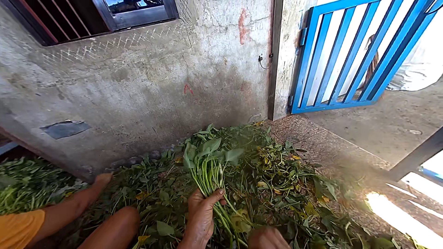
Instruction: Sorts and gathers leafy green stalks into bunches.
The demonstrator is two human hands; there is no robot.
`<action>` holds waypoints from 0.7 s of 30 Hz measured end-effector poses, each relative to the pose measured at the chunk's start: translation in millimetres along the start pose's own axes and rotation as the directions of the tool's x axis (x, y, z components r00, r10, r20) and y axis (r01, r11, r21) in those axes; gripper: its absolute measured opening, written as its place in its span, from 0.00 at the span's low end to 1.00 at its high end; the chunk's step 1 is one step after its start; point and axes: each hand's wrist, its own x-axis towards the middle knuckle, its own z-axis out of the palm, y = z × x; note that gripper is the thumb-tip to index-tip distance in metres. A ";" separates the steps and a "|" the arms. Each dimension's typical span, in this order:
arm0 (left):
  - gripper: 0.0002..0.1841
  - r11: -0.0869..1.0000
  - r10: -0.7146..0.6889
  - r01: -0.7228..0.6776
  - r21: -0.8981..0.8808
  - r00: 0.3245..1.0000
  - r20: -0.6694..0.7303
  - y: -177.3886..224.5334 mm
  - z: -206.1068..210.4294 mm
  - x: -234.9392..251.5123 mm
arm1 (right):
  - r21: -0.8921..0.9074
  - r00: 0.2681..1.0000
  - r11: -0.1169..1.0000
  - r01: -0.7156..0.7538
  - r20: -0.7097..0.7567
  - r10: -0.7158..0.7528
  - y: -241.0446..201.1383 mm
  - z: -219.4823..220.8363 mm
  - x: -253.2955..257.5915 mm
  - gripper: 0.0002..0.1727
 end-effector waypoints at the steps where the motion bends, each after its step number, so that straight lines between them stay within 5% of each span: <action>1: 0.11 1.000 0.001 -0.001 -0.007 0.998 0.058 -0.8 0.2 -1.7 | 0.037 0.992 0.993 -0.113 -0.047 0.115 -2.2 -5.0 15.7 0.17; 3: 0.12 1.000 0.002 -0.001 -0.007 0.990 0.140 -2.1 0.8 -4.9 | 0.205 0.926 0.911 -0.357 -0.050 0.374 3.1 -6.0 44.3 0.20; 6: 0.12 1.000 -0.003 0.006 -0.011 0.973 0.230 -3.7 0.8 -9.4 | 0.552 0.763 0.598 -0.581 0.114 0.636 24.1 5.7 68.8 0.27; 11: 0.12 1.000 -0.027 0.028 0.000 0.964 0.266 -6.5 -1.1 -11.0 | 0.836 0.552 -0.003 -0.549 0.365 0.750 27.7 10.0 80.4 0.08; 16: 0.11 0.999 -0.043 0.047 -0.010 0.973 0.227 -6.7 -1.8 -10.2 | 0.819 0.367 -0.216 -0.532 0.453 0.812 33.0 12.9 77.0 0.07; 18: 0.09 0.998 -0.050 0.056 -0.022 0.978 0.203 -6.0 -1.4 -8.3 | 0.829 0.396 -0.209 -0.518 0.450 0.800 37.1 12.8 73.8 0.08; 21: 0.07 0.995 -0.091 0.093 -0.021 0.990 0.108 -4.2 1.0 -7.3 | 0.879 0.656 0.048 -0.475 0.317 0.685 44.4 15.4 57.8 0.08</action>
